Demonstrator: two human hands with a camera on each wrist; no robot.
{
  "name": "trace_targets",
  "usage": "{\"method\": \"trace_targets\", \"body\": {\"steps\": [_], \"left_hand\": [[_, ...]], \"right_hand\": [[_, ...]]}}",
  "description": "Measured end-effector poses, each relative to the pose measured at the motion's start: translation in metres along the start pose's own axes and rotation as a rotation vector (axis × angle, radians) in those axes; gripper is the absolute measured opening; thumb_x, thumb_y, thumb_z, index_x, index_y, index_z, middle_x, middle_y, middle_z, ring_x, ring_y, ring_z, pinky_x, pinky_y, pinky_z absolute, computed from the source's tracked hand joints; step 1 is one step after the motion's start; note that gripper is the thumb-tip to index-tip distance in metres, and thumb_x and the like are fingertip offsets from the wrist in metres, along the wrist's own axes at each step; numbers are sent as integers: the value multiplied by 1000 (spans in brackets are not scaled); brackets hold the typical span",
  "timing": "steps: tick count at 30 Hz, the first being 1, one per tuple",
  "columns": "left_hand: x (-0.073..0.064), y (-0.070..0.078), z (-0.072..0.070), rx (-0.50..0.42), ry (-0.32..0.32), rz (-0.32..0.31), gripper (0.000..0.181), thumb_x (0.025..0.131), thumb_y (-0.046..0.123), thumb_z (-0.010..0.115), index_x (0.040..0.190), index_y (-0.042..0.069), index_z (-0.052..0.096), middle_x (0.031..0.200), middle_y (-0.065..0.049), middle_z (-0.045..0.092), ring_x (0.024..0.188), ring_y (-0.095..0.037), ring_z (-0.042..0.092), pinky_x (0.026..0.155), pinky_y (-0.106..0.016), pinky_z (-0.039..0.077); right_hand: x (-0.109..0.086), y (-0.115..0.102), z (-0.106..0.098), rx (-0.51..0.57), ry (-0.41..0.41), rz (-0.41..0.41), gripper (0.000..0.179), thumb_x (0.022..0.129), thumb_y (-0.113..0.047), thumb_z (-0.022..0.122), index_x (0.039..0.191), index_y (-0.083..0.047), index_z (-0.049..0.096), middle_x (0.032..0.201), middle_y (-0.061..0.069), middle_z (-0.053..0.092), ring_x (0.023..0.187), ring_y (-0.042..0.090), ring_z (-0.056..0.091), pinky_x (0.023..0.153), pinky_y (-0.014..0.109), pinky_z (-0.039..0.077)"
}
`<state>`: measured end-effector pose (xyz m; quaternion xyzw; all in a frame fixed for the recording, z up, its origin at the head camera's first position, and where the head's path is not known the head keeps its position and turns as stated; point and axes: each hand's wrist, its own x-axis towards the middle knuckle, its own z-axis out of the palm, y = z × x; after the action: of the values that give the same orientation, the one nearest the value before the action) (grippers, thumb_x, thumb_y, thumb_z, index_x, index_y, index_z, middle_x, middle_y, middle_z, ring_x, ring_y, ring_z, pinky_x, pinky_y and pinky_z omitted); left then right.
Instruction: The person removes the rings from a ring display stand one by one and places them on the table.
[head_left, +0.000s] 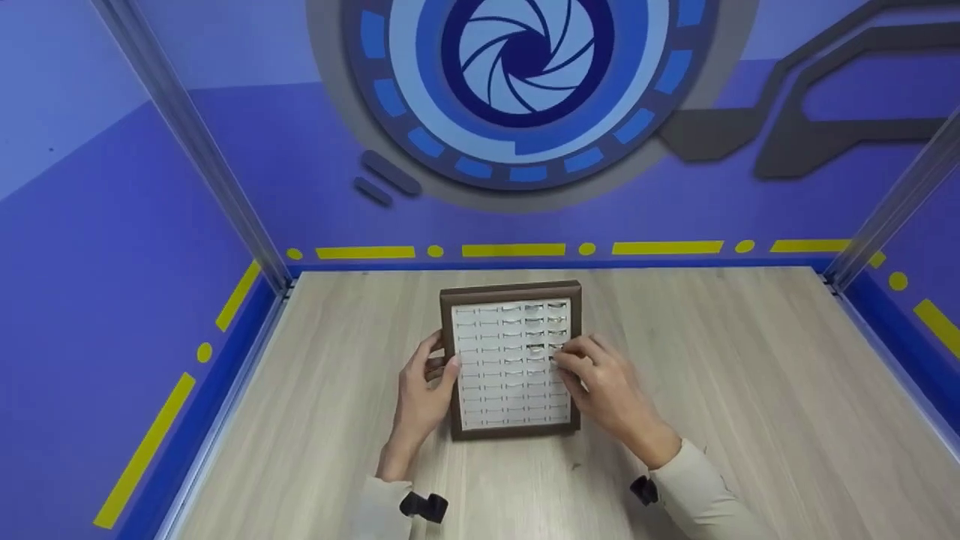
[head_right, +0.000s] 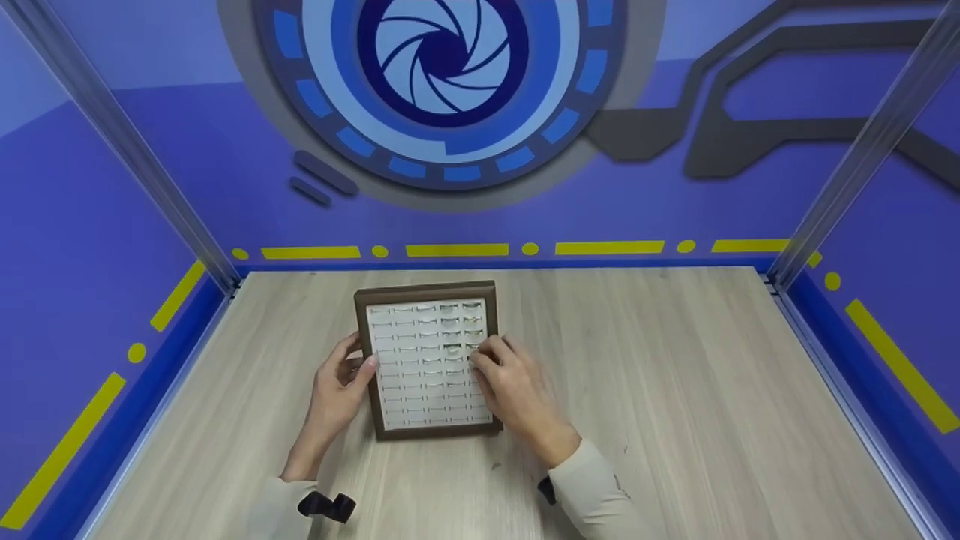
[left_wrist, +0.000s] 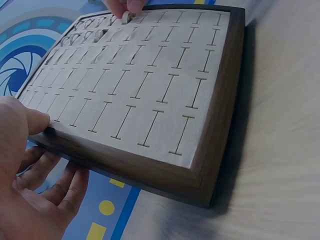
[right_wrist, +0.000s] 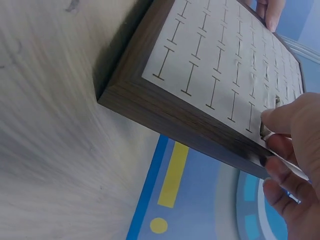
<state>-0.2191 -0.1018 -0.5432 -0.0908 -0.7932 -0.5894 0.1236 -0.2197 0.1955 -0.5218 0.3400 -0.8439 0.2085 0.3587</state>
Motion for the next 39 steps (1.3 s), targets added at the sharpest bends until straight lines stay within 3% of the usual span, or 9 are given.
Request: {"method": "trace_targets", "body": {"steps": [6,19,25,39], "left_hand": [[-3,-2,-2,-26,12,-47,52,107,16,67,156,11,52,143,-13,64,114,-24,71,100,-39,59],[-3,-2,2,-63,46,-82,51,106,14,68,156,14,54,140,-10,66,107,-21,72,94,-33,59],[-5,-6,6,-79,63,-81,50,105,16,69,153,11,56,137,-13,66,105,-21,72,92,-30,58],[0,-6,8,-99,60,-62,49,105,14,69,153,11,56,135,-14,67,104,-22,72,90,-29,59]], "right_hand": [[3,-4,5,-38,18,-6,21,78,3,92,96,-5,82,97,5,70,90,22,64,72,33,58],[6,-5,8,-49,30,-39,21,77,7,89,93,-2,78,94,6,68,86,23,63,71,33,58],[4,-4,9,-38,33,-56,25,75,12,89,91,-1,75,92,6,66,85,22,61,72,32,56],[4,4,-1,39,-27,-35,23,81,9,87,96,-4,75,99,4,68,91,18,62,77,29,58]]}}
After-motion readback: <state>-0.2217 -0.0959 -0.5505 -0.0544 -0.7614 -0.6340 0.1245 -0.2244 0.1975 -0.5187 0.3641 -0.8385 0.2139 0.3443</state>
